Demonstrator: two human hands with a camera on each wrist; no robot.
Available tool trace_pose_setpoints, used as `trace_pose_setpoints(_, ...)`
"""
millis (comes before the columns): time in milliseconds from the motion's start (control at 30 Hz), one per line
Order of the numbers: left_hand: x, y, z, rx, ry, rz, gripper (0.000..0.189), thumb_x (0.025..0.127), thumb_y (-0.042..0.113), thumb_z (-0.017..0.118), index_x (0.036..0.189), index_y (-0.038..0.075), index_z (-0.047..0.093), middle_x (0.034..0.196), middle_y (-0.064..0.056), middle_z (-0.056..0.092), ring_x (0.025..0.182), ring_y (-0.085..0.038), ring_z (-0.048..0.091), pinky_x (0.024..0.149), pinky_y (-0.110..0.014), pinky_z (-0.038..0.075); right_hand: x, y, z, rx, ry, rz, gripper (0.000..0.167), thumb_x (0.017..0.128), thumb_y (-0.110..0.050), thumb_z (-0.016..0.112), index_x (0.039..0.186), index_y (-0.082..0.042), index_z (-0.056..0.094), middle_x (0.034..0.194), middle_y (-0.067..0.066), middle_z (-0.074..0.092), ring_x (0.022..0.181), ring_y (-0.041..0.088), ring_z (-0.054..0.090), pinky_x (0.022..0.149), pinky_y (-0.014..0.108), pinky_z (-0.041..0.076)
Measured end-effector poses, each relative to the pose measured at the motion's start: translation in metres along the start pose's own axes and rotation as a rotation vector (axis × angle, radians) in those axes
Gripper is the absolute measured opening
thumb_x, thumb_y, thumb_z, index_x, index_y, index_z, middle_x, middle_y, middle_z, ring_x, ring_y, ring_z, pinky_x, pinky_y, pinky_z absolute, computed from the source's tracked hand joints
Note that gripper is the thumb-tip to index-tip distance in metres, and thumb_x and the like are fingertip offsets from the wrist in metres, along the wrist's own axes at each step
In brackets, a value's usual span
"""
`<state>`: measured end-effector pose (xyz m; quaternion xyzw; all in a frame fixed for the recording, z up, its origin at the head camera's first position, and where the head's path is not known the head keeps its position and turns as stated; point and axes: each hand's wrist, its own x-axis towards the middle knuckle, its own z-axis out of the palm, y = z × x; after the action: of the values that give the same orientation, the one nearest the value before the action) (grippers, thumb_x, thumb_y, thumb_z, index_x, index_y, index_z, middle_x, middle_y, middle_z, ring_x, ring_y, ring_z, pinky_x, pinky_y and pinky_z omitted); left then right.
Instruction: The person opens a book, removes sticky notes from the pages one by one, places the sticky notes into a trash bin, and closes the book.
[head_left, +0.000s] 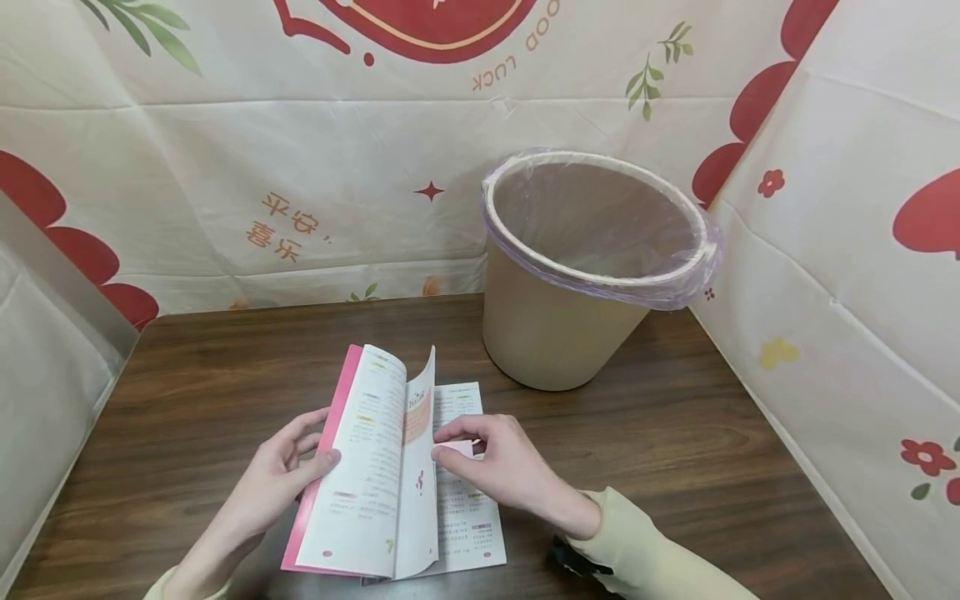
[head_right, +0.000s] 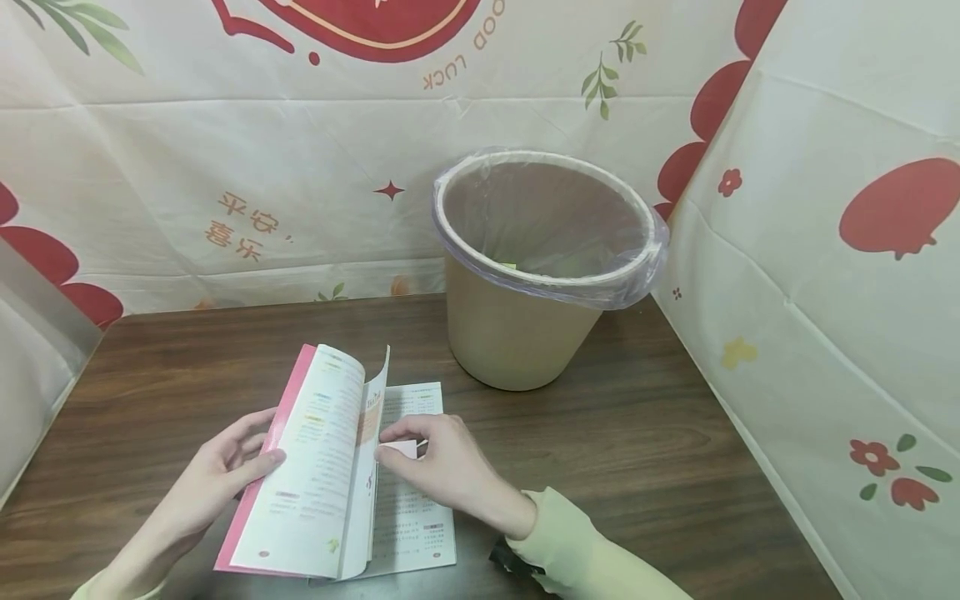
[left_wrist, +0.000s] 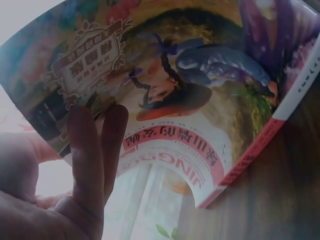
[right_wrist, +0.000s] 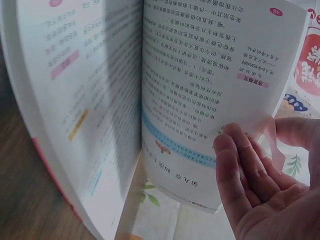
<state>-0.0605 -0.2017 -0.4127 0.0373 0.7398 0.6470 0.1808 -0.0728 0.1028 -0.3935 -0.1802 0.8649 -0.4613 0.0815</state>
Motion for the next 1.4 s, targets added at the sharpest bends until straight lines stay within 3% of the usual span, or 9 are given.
trace_pose_setpoints(167, 0.004, 0.006, 0.008, -0.002, -0.009, 0.0, 0.066, 0.102, 0.007, 0.065, 0.158, -0.003, 0.032, 0.123, -0.014, 0.072, 0.084, -0.01, 0.078, 0.072, -0.034, 0.065, 0.002, -0.006, 0.005, -0.012, 0.009, -0.01, 0.018, 0.094, -0.024, 0.073, 0.107, -0.014, 0.082, 0.106, -0.004, 0.082, 0.095, 0.008, 0.07, 0.08, 0.021, 0.055)
trace_pose_setpoints(433, 0.009, 0.011, 0.023, -0.015, -0.038, 0.029, 0.065, 0.101, 0.005, 0.066, 0.156, -0.008, 0.034, 0.134, -0.036, 0.062, 0.085, -0.009, 0.078, 0.073, -0.036, 0.066, 0.004, -0.011, 0.01, 0.001, -0.002, -0.022, 0.018, 0.095, -0.024, 0.074, 0.108, -0.015, 0.081, 0.107, -0.004, 0.082, 0.098, 0.013, 0.071, 0.081, 0.021, 0.056)
trace_pose_setpoints(867, 0.013, 0.015, 0.037, -0.017, -0.069, 0.061, 0.062, 0.102, 0.008, 0.065, 0.154, -0.009, 0.036, 0.131, -0.037, 0.061, 0.083, -0.007, 0.077, 0.068, -0.037, 0.065, 0.006, -0.011, 0.018, -0.023, -0.014, -0.088, 0.019, 0.097, -0.023, 0.071, 0.111, -0.015, 0.081, 0.108, -0.002, 0.082, 0.097, 0.016, 0.072, 0.085, 0.023, 0.056)
trace_pose_setpoints(1100, 0.014, 0.016, 0.042, -0.012, -0.089, 0.061, 0.064, 0.102, 0.011, 0.065, 0.156, -0.007, 0.034, 0.13, -0.034, 0.061, 0.085, -0.007, 0.077, 0.064, -0.039, 0.065, 0.005, -0.01, 0.021, -0.035, -0.03, -0.108, 0.022, 0.098, -0.023, 0.07, 0.116, -0.015, 0.08, 0.11, -0.001, 0.081, 0.098, 0.007, 0.068, 0.088, 0.028, 0.058)
trace_pose_setpoints(1400, 0.015, 0.017, 0.046, 0.018, -0.101, 0.051, 0.068, 0.1, 0.015, 0.07, 0.156, -0.004, 0.037, 0.127, -0.031, 0.063, 0.086, -0.01, 0.079, 0.062, -0.038, 0.064, 0.004, -0.011, 0.024, -0.067, -0.033, -0.136, 0.026, 0.098, -0.024, 0.072, 0.121, -0.015, 0.079, 0.11, -0.002, 0.079, 0.098, 0.005, 0.068, 0.091, 0.031, 0.058)
